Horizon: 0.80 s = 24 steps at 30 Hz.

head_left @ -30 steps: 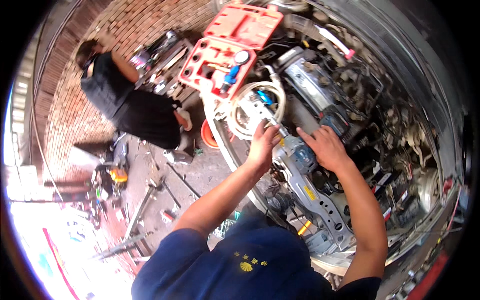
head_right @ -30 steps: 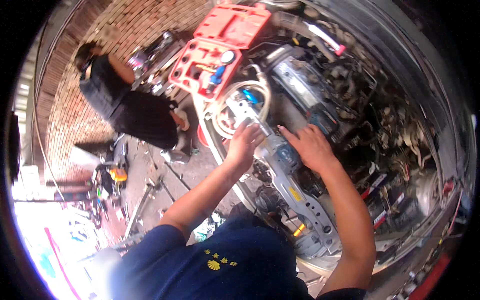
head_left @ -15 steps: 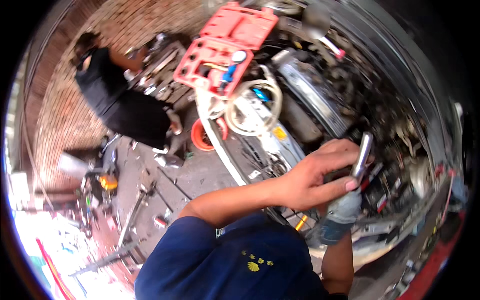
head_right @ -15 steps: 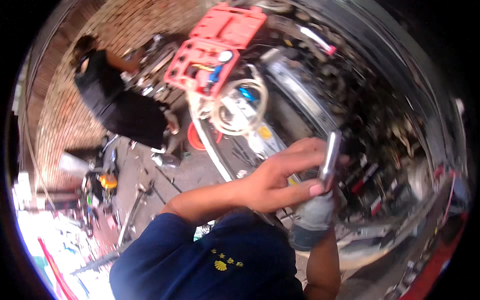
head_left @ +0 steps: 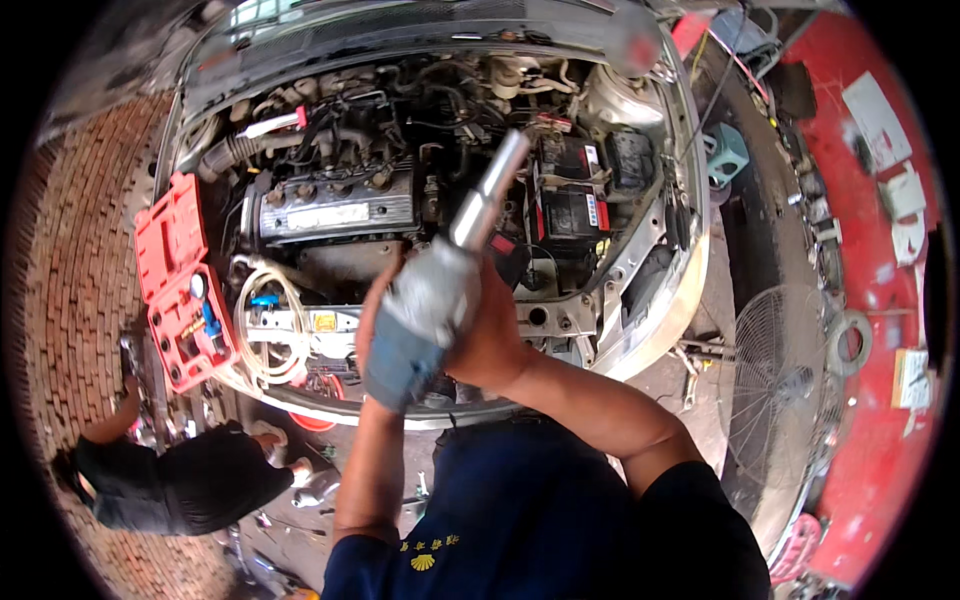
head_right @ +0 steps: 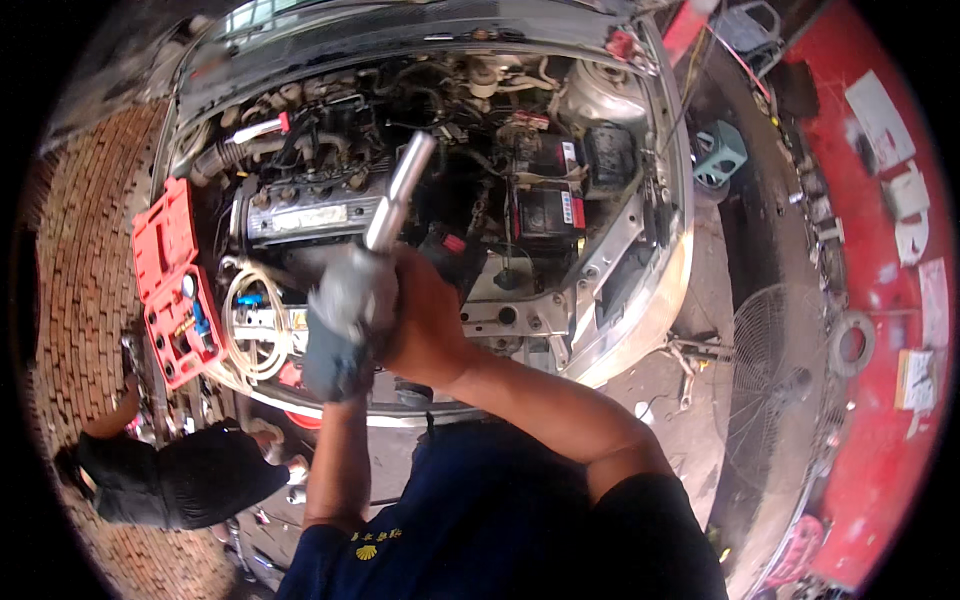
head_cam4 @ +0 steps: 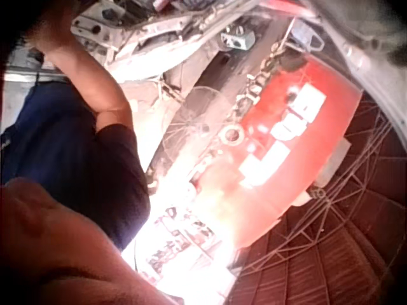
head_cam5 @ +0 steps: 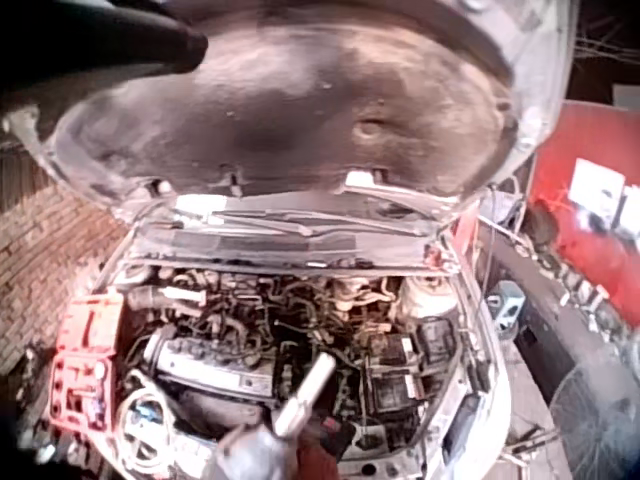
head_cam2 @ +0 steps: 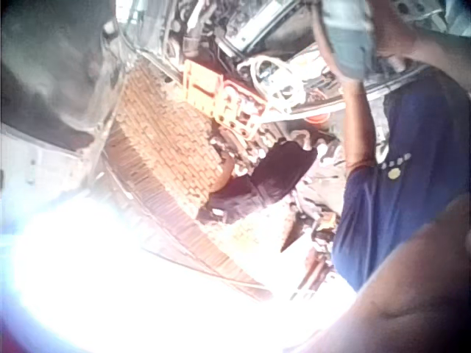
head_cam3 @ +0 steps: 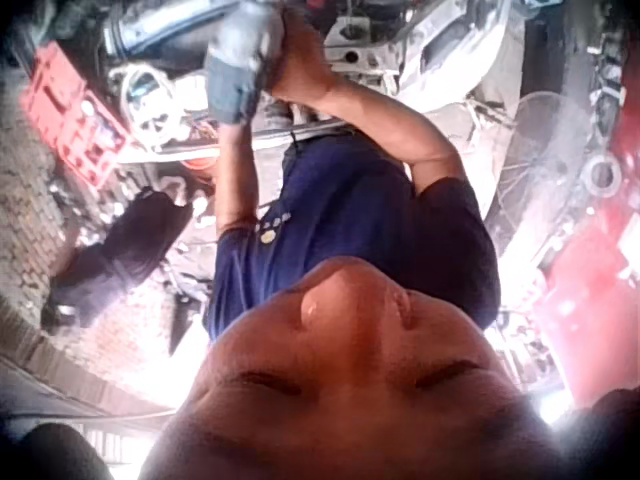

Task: The person uses a power tool to loosen or tighten bolts on a vehicle engine component and then picks up small parts from a red container.

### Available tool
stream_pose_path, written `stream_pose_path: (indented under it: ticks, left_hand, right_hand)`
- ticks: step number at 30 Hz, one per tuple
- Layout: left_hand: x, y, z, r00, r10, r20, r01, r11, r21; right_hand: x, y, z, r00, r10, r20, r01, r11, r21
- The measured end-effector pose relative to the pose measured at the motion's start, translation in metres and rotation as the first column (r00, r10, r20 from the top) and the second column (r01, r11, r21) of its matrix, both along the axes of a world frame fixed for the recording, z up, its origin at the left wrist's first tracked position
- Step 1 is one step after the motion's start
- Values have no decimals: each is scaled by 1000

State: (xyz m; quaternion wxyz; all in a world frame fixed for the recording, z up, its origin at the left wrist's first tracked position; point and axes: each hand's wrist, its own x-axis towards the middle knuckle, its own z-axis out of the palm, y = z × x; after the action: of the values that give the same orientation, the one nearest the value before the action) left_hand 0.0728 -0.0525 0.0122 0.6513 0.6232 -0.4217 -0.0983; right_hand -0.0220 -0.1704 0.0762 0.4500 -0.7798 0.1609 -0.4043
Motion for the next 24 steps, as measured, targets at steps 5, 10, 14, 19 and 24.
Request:
stream_pose_path:
  ticks: [5, 10, 14, 19, 24]
  left_hand:
    - [-24, -19, -10, 889, -293, -351, 314, 950, 2]
    - [-3, -48, -30, 991, -133, -8, 132, 976, 172]
    - [16, -81, -15, 940, -65, -335, 111, 986, 121]
    - [52, -134, 0, 693, 121, -711, 40, 978, 205]
    - [89, -189, 7, 590, 40, -806, 306, 913, 270]
  right_hand:
    - [25, -27, 8, 999, -53, -5, 53, 992, 112]
    - [42, -39, -4, 987, -115, -109, 114, 993, -19]
    - [39, -64, -3, 938, 6, -346, -36, 996, -80]
    - [7, -153, -10, 848, 103, -519, -108, 994, 21]
    - [-15, -313, -74, 810, -289, -510, 148, 943, -300]
